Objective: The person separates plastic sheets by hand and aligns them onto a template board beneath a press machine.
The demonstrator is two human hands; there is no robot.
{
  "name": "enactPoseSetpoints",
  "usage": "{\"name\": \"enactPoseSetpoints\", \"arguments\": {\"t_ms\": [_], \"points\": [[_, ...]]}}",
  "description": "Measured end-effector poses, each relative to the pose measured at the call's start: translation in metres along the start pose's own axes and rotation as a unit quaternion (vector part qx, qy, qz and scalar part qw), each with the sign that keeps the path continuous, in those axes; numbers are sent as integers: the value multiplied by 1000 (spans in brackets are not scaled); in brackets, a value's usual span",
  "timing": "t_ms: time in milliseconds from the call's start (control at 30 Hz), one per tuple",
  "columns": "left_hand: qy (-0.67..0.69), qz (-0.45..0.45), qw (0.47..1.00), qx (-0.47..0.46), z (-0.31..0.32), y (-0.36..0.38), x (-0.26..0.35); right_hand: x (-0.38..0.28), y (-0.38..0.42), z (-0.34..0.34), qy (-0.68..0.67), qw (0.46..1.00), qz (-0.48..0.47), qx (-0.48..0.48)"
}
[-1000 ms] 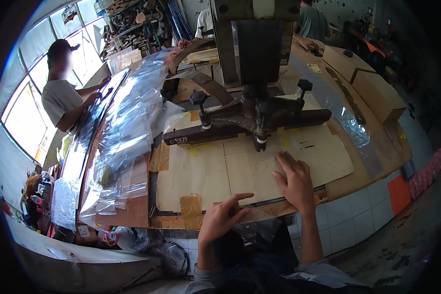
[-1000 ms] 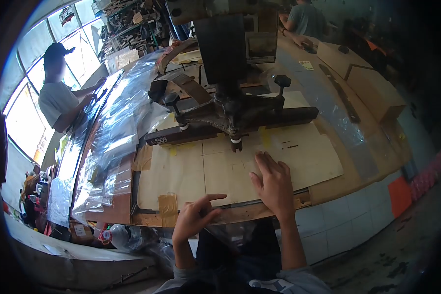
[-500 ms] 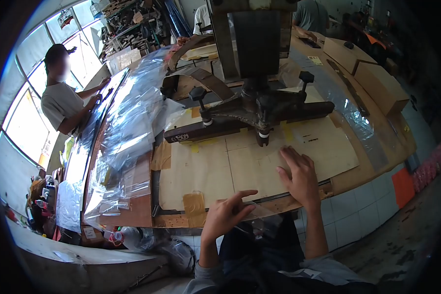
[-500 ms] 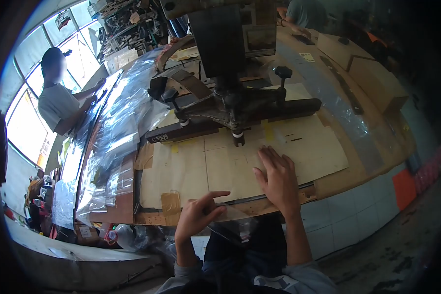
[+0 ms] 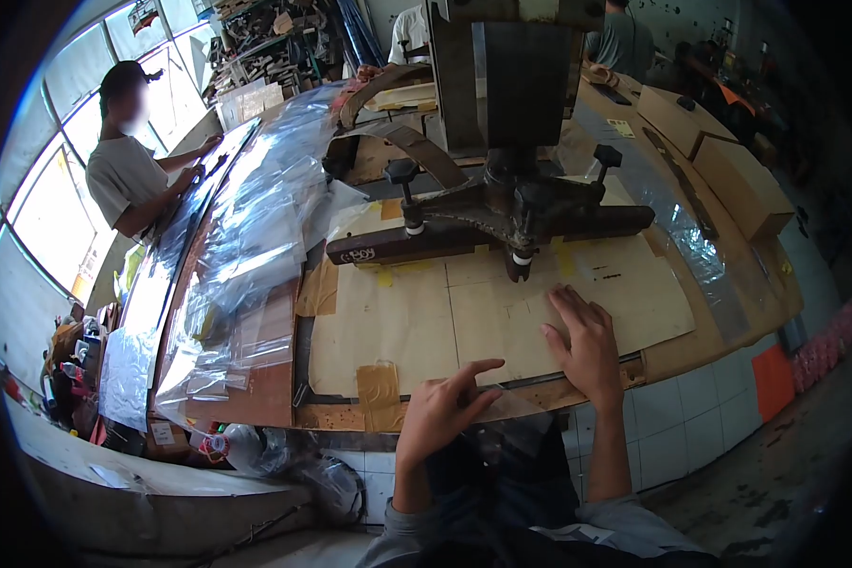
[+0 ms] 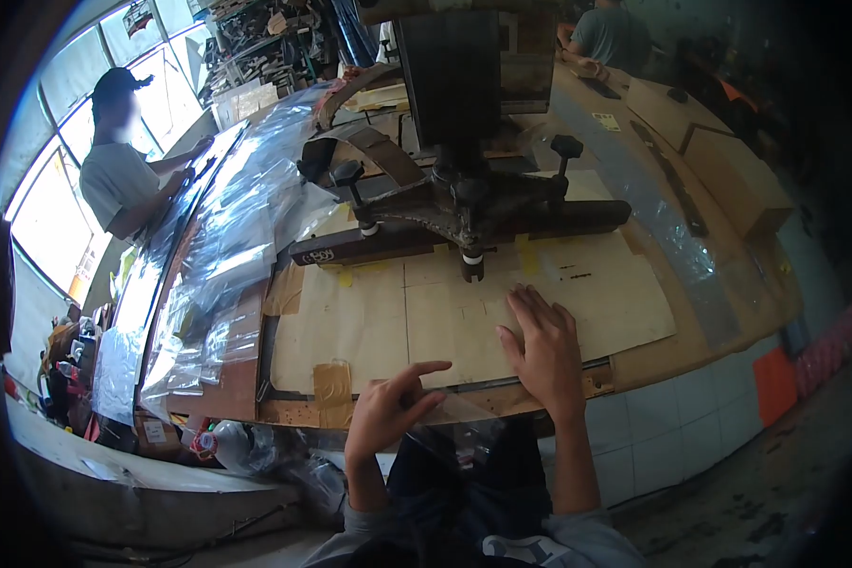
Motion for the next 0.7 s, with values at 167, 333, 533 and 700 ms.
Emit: {"name": "enactPoseSetpoints", "arguments": {"t_ms": [167,333,533,700], "points": [[0,6,1000,29,1,-1,1,1,0,0,-4,1000,-4,4],[-14,9,999,30,2,0,4,1,1,0,0,1000,-3,9],[-29,11,999,37,2,1,5,3,1,2,1,1000,-4,10],[-34,17,998,42,4,1,4,2,1,0,2,1000,-7,8]]}}
Point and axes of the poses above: each hand's wrist, its own y-axis away from the middle knuckle, its own z-axis out of the palm, x = y × z, the point moved 5 cm from there along -y, towards the middle knuckle, and after that the axes turned 12 degrees about -y, right-handed, at the moved point
